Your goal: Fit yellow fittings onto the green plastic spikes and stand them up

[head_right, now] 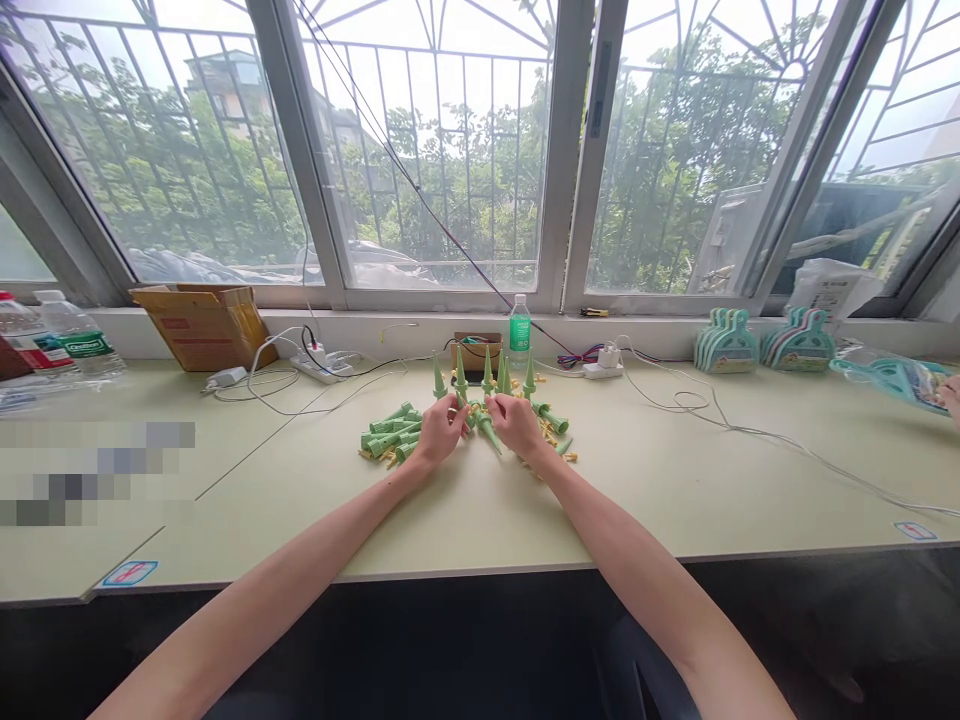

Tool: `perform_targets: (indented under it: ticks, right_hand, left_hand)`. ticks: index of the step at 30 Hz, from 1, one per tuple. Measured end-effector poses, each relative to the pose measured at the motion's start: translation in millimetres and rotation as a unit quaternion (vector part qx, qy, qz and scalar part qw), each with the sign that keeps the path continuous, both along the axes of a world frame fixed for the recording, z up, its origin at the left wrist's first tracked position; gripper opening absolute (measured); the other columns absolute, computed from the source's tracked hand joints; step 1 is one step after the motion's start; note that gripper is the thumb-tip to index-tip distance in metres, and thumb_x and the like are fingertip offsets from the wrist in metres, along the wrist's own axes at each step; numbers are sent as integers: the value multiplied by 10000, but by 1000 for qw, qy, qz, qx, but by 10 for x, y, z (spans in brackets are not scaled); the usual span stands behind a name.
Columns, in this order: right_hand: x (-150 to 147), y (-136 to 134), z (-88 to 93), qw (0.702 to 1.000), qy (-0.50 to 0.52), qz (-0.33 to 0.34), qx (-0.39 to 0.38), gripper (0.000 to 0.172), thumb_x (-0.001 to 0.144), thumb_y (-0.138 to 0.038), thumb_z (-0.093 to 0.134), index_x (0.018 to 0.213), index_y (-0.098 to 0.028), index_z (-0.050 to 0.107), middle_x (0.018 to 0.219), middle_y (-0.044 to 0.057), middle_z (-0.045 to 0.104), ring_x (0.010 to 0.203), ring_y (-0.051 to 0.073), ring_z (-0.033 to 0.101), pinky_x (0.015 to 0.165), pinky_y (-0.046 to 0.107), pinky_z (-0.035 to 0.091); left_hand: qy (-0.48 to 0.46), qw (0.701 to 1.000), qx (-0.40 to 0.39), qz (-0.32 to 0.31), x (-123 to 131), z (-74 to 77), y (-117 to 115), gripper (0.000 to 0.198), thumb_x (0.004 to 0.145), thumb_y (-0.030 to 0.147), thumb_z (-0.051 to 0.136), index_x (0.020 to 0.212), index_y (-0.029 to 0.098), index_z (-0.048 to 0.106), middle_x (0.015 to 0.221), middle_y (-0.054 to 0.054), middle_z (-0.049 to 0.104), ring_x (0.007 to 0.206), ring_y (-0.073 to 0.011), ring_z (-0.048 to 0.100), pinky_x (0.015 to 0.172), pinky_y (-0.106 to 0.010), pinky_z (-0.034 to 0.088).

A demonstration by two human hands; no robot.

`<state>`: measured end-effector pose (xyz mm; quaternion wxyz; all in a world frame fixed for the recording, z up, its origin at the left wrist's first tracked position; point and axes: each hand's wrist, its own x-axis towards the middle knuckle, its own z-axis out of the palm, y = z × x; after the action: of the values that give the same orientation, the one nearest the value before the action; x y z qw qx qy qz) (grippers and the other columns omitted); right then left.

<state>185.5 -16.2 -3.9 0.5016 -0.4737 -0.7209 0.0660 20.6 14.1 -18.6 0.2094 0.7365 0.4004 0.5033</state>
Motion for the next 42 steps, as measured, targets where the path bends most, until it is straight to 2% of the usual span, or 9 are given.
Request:
perform_targets:
  ticks: [11, 19, 26, 30, 36, 42]
  right_hand:
    - [4, 0, -9, 1000, -11, -2, -10, 438, 939, -441, 377, 580, -194, 334, 496, -32, 378, 487, 99, 277, 495, 257, 226]
    - [6, 17, -23, 1000, -18, 3, -16, 433, 939, -439, 380, 588, -187, 395, 541, -3, 499, 503, 103, 361, 511, 251, 259]
    - [6, 10, -22, 1000, -19, 15, -15, 428, 943, -428, 382, 590, -186, 408, 569, 9, 537, 517, 108, 395, 525, 253, 274]
    - [7, 16, -28, 1000, -23, 16, -14, 420, 941, -416, 384, 590, -186, 406, 567, 6, 535, 521, 108, 406, 530, 254, 275]
    - [9, 14, -29, 999, -24, 18, -18, 415, 941, -407, 383, 594, -183, 417, 569, 3, 533, 527, 106, 408, 536, 251, 280]
    - [4, 1, -23, 999, -22, 21, -15, 425, 939, -424, 382, 588, -185, 403, 555, 0, 512, 517, 105, 390, 528, 252, 276]
  left_hand:
    - [26, 1000, -14, -7, 21, 15, 19, 152, 854, 303, 493, 764, 184, 462, 816, -18, 578, 485, -105, 565, 520, -262, 452]
    - [39, 999, -1, 4, 6, -21, 44, 193, 860, 336, 494, 744, 190, 442, 722, 1, 574, 469, -106, 542, 532, -261, 452]
    - [33, 999, -27, -9, -16, -53, 83, 155, 850, 336, 498, 808, 188, 479, 809, -29, 606, 476, -107, 554, 501, -261, 465]
    - [40, 999, -31, -7, -22, -65, 108, 133, 837, 316, 517, 828, 186, 492, 866, -52, 603, 514, -113, 560, 463, -253, 461]
    - [72, 997, 6, 19, -35, -76, 146, 82, 806, 256, 542, 835, 183, 517, 844, -59, 605, 627, -142, 575, 520, -264, 491]
    - [38, 999, -17, 5, -32, -18, 108, 166, 821, 315, 543, 910, 175, 531, 893, -69, 606, 603, -133, 575, 477, -250, 472]
